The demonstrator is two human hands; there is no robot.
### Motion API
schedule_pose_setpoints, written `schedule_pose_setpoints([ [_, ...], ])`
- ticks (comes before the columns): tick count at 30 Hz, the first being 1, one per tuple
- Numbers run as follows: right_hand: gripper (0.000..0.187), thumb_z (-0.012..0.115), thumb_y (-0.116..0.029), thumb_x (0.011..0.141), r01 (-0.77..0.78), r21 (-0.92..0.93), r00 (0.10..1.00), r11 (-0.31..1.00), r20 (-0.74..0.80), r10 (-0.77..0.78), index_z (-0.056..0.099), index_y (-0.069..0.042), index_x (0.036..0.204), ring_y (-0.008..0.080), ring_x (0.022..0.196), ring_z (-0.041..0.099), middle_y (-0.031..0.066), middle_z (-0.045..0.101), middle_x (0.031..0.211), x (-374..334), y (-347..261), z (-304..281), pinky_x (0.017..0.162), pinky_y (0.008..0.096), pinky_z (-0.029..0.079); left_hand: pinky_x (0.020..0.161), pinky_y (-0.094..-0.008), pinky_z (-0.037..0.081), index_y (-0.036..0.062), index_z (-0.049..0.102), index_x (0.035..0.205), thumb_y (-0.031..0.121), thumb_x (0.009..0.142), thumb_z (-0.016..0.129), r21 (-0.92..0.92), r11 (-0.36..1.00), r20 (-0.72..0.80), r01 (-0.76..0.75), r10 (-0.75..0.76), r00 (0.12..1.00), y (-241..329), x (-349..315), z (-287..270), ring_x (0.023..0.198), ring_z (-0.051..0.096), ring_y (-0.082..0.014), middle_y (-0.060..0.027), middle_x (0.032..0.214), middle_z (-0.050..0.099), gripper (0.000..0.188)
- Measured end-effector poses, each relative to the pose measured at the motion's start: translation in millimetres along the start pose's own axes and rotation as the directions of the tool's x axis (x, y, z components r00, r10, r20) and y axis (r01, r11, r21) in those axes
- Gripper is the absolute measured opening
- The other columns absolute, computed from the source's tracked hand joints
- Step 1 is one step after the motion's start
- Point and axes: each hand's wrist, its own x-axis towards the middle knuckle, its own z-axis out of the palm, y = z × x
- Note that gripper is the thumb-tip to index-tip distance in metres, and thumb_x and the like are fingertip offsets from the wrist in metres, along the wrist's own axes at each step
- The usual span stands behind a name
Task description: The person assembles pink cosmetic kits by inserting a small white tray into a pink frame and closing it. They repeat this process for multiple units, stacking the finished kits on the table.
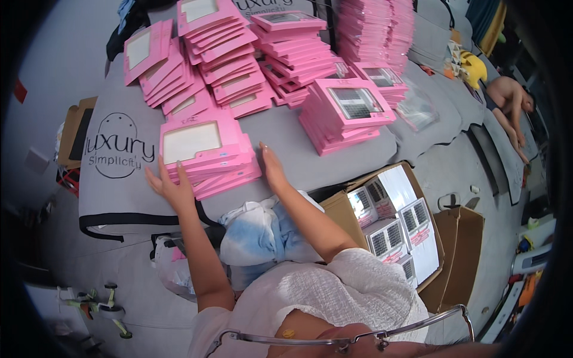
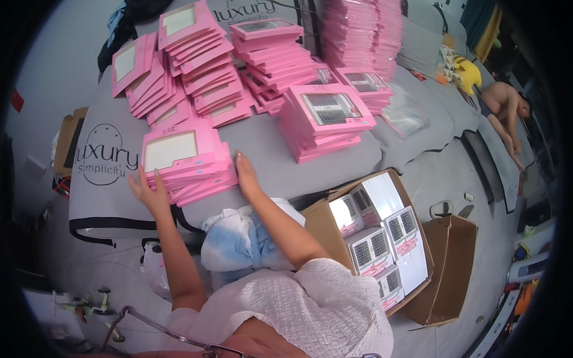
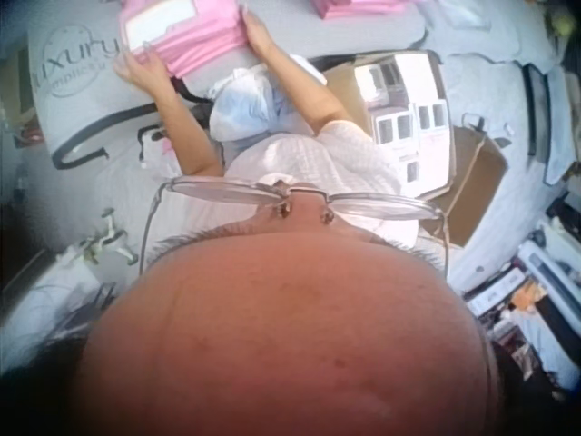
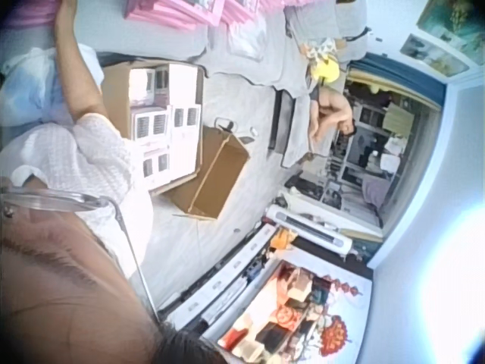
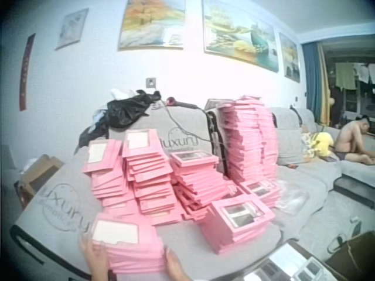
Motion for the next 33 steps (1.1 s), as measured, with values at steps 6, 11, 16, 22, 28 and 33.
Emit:
schedule_pose_setpoints([
  [6, 0.021, 0.049, 0.002, 0.082, 0.084, -0.509, 0.966, 0.857, -0.169, -0.195, 0.060, -0.001, 0.099, 0.0215, 0.092, 0.057, 0.0103, 0.060, 0.097, -123.8, -66.5, -128.2, 0.080, 0.0286, 0.044, 0.103, -0.0502, 0.019, 0.0002, 0.047, 0.121, 0.014, 0.084, 0.053, -0.208, 0.970, 0.002, -0.128, 0.131, 0.991, 15.8, -61.7, -8.1, 0.129, 0.020, -0.0420, -0.0267, 0.140, 0.015, 0.040],
  [11, 0.028, 0.050, 0.001, 0.071, -0.226, -0.781, 0.972, 0.582, -0.221, 0.081, 0.063, -0.003, 0.095, 0.0319, 0.093, 0.058, 0.0160, 0.061, 0.096, -225.8, -12.4, -299.7, 0.082, 0.0372, 0.046, 0.103, -0.0511, 0.019, -0.0006, 0.049, 0.115, 0.007, 0.082, 0.048, -0.271, 0.951, 0.322, -0.146, 0.233, 0.918, 3.7, -177.1, -6.3, 0.126, 0.023, -0.0434, -0.0270, 0.137, 0.019, 0.034],
  [16, 0.030, 0.056, -0.027, 0.079, -0.122, -0.966, 0.862, 0.227, 0.010, 0.506, 0.064, -0.008, 0.100, 0.0308, 0.103, 0.055, 0.0161, 0.061, 0.104, -248.0, 0.9, -386.0, 0.092, 0.0440, 0.039, 0.102, -0.0510, 0.022, -0.0008, 0.054, 0.108, 0.006, 0.080, 0.049, -0.359, 0.912, 0.508, -0.197, 0.368, 0.778, 44.5, -201.2, -0.8, 0.123, 0.028, -0.0421, -0.0260, 0.133, 0.027, 0.029],
  [22, 0.089, 0.066, -0.063, 0.059, 0.143, -0.965, 0.408, 0.220, 0.260, 0.875, 0.045, -0.012, 0.128, 0.0269, 0.122, 0.042, 0.0117, 0.047, 0.130, -217.2, 12.4, -390.0, 0.102, 0.0564, 0.020, 0.098, -0.0456, 0.032, -0.0002, 0.058, 0.100, -0.003, 0.073, 0.053, -0.546, 0.824, 0.563, -0.148, 0.492, 0.664, 90.9, -217.1, 13.6, 0.117, 0.038, -0.0392, -0.0212, 0.125, 0.040, 0.028],
  [28, 0.116, 0.079, -0.052, 0.041, 0.295, -0.899, 0.094, 0.323, 0.364, 0.927, 0.030, -0.012, 0.138, 0.0307, 0.123, 0.041, 0.0146, 0.041, 0.134, -207.5, 70.1, -399.5, 0.103, 0.0515, 0.023, 0.095, -0.0413, 0.038, 0.0018, 0.057, 0.105, 0.000, 0.074, 0.054, -0.844, 0.529, 0.529, 0.091, 0.794, 0.299, 182.0, -248.0, 52.3, 0.112, 0.047, -0.0338, -0.0168, 0.117, 0.050, 0.031],
  [33, 0.111, 0.078, -0.049, 0.045, 0.409, -0.873, 0.126, 0.266, 0.343, 0.931, 0.029, -0.013, 0.138, 0.0292, 0.121, 0.043, 0.0130, 0.045, 0.131, -204.2, 16.1, -387.3, 0.103, 0.0534, 0.022, 0.097, -0.0379, 0.036, -0.0030, 0.041, 0.125, 0.023, 0.081, 0.060, -0.683, 0.612, 0.677, 0.399, 0.735, 0.033, 230.9, -339.2, 109.7, 0.115, 0.045, -0.0339, -0.0231, 0.125, 0.044, 0.054],
])
